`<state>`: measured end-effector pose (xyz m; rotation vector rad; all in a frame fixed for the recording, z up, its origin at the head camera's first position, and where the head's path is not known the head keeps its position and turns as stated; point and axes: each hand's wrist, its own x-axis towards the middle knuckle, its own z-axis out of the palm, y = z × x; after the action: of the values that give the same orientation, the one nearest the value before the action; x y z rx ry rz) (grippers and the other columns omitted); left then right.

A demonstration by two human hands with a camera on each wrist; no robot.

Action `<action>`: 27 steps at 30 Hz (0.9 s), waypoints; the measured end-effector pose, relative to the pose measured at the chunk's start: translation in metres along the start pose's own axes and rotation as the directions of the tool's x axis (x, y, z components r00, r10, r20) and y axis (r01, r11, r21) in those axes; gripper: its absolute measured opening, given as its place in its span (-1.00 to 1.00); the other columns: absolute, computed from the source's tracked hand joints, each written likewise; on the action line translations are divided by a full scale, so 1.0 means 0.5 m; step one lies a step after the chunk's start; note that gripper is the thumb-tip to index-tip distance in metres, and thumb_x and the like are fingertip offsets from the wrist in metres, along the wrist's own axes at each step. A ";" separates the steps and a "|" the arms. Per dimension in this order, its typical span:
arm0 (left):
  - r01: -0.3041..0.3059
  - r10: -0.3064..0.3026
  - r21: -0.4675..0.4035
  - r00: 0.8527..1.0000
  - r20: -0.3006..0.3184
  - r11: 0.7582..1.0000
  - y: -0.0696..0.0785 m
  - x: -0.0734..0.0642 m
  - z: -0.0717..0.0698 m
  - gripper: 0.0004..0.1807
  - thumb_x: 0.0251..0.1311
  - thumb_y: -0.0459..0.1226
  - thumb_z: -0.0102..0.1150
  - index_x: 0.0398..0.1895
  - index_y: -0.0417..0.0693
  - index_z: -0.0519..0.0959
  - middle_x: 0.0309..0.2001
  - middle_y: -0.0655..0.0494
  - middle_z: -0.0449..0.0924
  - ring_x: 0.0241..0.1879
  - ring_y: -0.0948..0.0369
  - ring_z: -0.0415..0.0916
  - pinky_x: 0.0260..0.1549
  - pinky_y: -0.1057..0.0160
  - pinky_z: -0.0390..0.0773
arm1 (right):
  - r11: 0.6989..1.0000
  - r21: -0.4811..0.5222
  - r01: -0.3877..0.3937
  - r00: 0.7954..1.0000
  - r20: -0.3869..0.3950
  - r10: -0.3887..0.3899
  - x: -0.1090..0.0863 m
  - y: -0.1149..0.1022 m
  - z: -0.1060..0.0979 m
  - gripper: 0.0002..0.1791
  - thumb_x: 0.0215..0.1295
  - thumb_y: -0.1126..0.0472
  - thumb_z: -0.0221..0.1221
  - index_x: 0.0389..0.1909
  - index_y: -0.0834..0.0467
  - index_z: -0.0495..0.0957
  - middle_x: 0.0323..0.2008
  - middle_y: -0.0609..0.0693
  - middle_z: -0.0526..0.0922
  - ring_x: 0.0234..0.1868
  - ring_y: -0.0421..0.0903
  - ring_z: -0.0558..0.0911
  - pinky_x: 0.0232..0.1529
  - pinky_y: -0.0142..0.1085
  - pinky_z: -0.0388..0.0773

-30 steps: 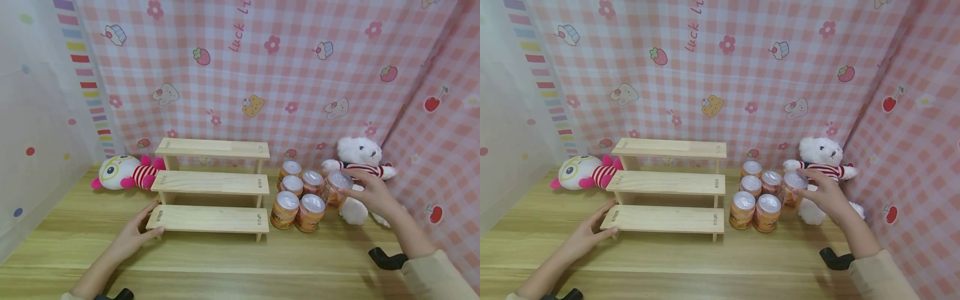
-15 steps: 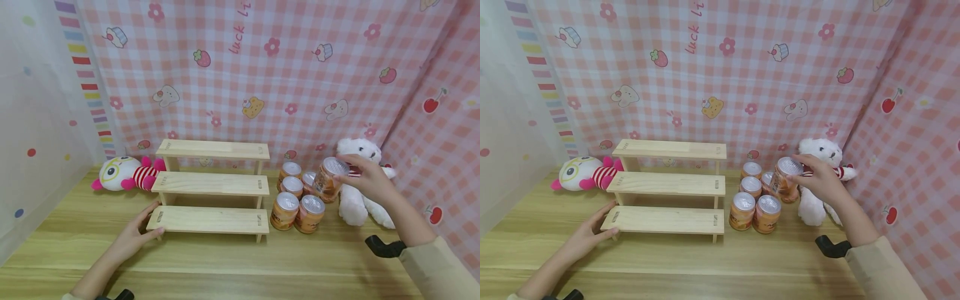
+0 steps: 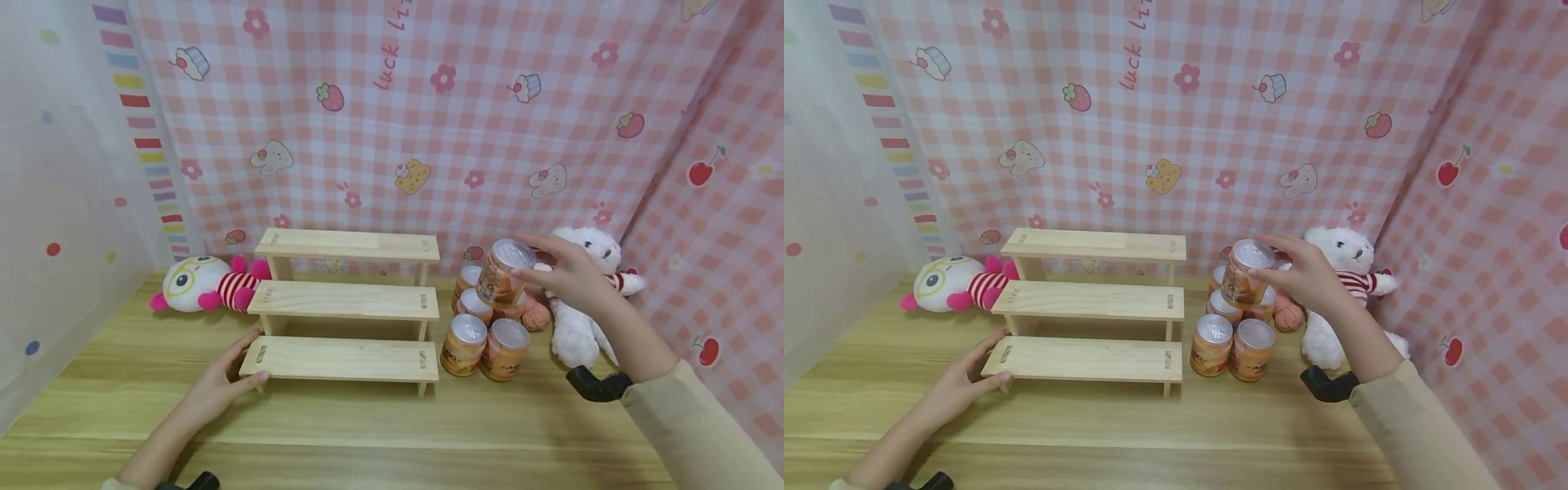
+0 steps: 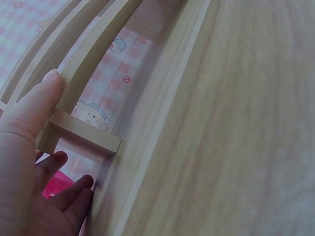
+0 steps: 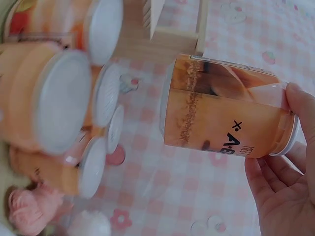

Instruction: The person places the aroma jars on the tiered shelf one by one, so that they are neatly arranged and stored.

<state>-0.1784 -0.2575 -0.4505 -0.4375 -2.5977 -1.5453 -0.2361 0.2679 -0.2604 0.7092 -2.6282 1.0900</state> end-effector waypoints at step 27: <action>0.014 -0.014 -0.010 1.000 0.000 1.000 -0.002 0.000 0.000 -0.16 0.19 -0.23 0.30 0.48 -0.11 0.09 0.30 -0.27 0.27 0.16 -0.02 0.34 -0.04 0.50 0.32 | 0.971 0.200 0.132 0.991 0.000 -0.135 0.147 -0.152 0.125 -0.42 0.15 0.32 0.35 0.20 0.34 0.45 0.16 0.19 0.50 0.05 0.05 0.54 0.01 -0.22 0.50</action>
<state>-0.1787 -0.2577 -0.4513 -0.4210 -2.6000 -1.5631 -0.2615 0.1512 -0.2316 0.9231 -2.4629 1.3243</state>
